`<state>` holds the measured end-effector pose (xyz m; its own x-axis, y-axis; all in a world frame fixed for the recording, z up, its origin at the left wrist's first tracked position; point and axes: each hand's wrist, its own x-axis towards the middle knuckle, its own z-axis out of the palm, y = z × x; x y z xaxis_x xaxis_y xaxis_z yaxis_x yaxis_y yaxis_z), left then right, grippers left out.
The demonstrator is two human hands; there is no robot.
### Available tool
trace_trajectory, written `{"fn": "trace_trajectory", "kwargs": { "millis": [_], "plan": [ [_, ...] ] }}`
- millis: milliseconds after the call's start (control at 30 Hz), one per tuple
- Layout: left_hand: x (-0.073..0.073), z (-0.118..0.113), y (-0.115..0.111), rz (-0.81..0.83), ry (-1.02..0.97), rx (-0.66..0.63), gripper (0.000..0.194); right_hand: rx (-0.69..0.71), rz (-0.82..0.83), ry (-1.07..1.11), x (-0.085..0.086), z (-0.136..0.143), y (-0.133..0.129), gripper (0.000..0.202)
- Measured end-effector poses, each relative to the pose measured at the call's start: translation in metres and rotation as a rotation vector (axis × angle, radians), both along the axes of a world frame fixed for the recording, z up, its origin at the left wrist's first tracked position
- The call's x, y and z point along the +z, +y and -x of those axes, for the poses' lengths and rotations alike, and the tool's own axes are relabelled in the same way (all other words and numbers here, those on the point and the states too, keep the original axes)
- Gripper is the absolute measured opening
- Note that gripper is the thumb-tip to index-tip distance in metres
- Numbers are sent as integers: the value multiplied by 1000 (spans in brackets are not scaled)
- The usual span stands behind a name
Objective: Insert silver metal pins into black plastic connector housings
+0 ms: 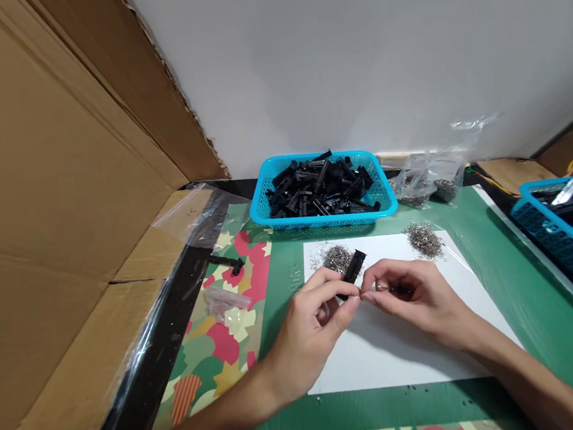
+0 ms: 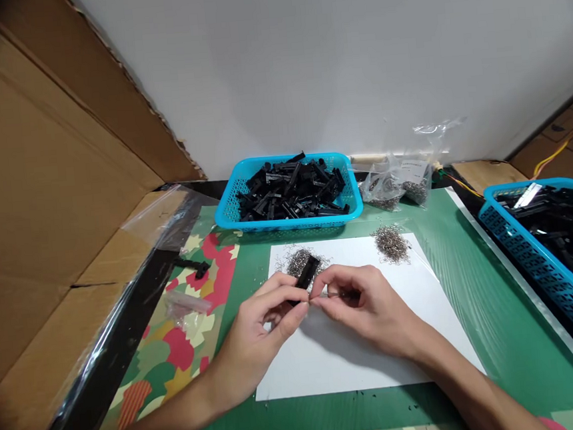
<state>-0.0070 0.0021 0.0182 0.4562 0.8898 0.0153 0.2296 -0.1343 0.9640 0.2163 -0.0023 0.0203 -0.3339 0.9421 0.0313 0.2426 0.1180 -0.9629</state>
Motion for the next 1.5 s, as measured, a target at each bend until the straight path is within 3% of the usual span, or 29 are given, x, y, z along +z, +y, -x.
{"fn": "trace_trajectory", "kwargs": {
  "millis": [333,567,867,1100,1200,1367,1500],
  "plan": [
    [3,0,-1,-43,10,38,21,-108,-64,15,-1,0,0,21],
    [-5,0,-3,-97,116,13,15,-1,-181,-124,-3,-1,-3,12],
    [-4,2,-3,-219,136,19,16,-9,143,84,-2,0,0,18],
    [-3,3,-5,-255,151,29,18,8,152,113,-5,0,3,24],
    [1,5,-5,-208,103,0,29,-84,19,103,-3,-1,0,19],
    [6,6,-2,-145,-75,10,33,-391,-472,-6,0,2,-9,8],
    [4,5,0,-189,-144,28,29,-321,-676,-24,1,9,-14,19]
  ]
}}
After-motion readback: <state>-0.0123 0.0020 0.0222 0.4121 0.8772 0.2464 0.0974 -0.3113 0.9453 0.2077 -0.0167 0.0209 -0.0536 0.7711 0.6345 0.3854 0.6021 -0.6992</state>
